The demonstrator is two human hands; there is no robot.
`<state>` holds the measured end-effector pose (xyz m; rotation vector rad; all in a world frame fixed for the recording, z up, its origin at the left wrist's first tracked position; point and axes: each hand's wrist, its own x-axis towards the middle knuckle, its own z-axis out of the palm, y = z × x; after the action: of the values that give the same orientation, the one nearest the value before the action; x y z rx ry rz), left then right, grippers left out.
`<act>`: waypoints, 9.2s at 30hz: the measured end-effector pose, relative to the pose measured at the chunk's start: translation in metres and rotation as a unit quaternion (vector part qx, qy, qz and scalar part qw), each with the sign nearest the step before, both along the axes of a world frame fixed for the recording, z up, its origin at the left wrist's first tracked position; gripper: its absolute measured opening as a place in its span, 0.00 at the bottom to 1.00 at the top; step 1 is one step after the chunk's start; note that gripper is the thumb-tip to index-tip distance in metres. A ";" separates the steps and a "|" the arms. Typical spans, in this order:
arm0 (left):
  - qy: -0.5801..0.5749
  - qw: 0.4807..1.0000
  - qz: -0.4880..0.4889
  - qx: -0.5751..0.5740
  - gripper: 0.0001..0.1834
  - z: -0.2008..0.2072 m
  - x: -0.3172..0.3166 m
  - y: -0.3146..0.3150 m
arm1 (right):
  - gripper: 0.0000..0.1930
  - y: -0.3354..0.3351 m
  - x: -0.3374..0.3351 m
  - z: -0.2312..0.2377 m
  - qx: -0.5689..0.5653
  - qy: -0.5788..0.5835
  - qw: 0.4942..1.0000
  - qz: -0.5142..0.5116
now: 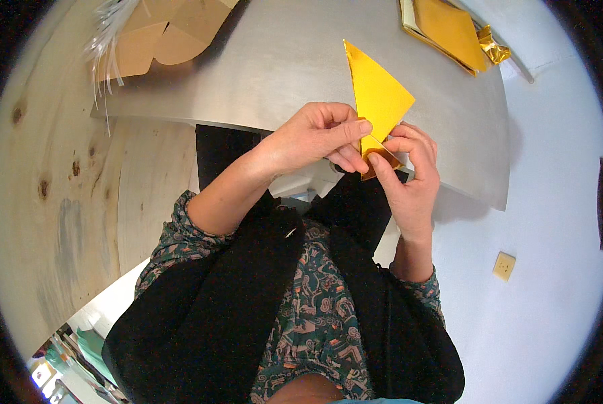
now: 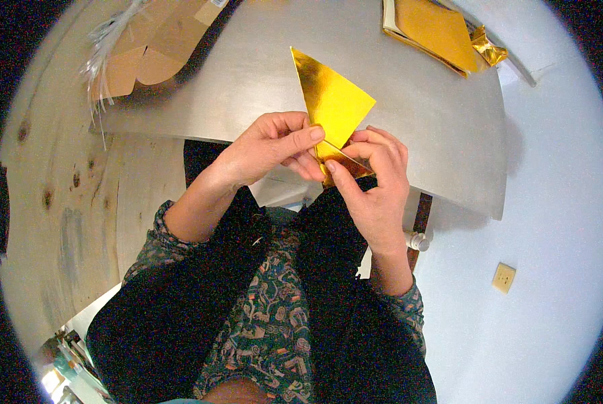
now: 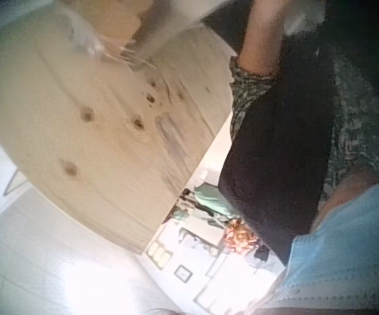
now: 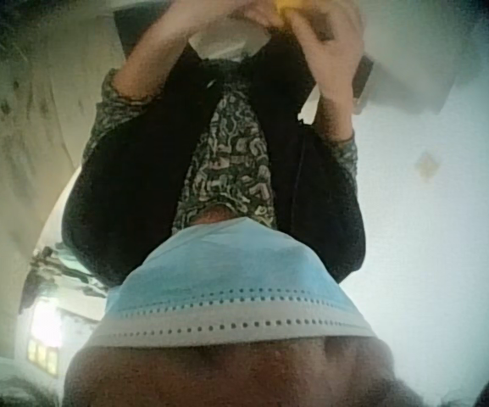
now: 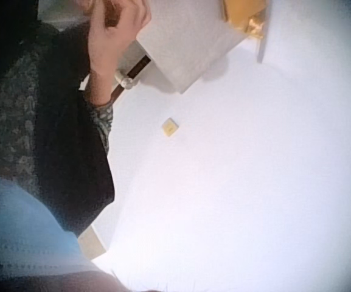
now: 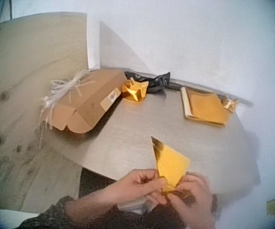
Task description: The person folds a yellow sheet of paper by hand on a table, making multiple creases and shaping it into a small origami object. The hands repeatedly fold, press, and adjust the paper until a compact folded form is produced.
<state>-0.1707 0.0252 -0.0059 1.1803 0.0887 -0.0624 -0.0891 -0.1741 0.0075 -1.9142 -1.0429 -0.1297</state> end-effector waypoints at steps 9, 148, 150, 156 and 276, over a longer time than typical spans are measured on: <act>0.000 1.000 0.017 -0.010 0.19 0.002 0.002 -0.004 | 0.07 0.005 0.000 -0.007 0.075 0.017 0.996 -0.047; -0.122 0.906 0.115 0.389 0.19 0.019 0.080 0.075 | 0.07 0.087 0.153 0.007 -0.023 0.259 0.933 0.251; -0.123 0.912 0.118 0.372 0.18 0.019 0.079 0.074 | 0.06 0.087 0.154 0.008 -0.018 0.241 0.935 0.261; -0.159 0.922 0.101 0.339 0.13 0.020 0.077 0.082 | 0.06 0.086 0.153 0.010 -0.006 0.266 0.920 0.289; -0.113 0.954 0.088 0.265 0.16 0.008 0.088 0.060 | 0.09 0.091 0.151 0.006 0.022 0.355 0.908 0.220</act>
<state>-0.0823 0.0855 0.0016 1.7026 0.0061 0.2705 0.0623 -0.0833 0.0138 -1.4433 -0.9082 0.7425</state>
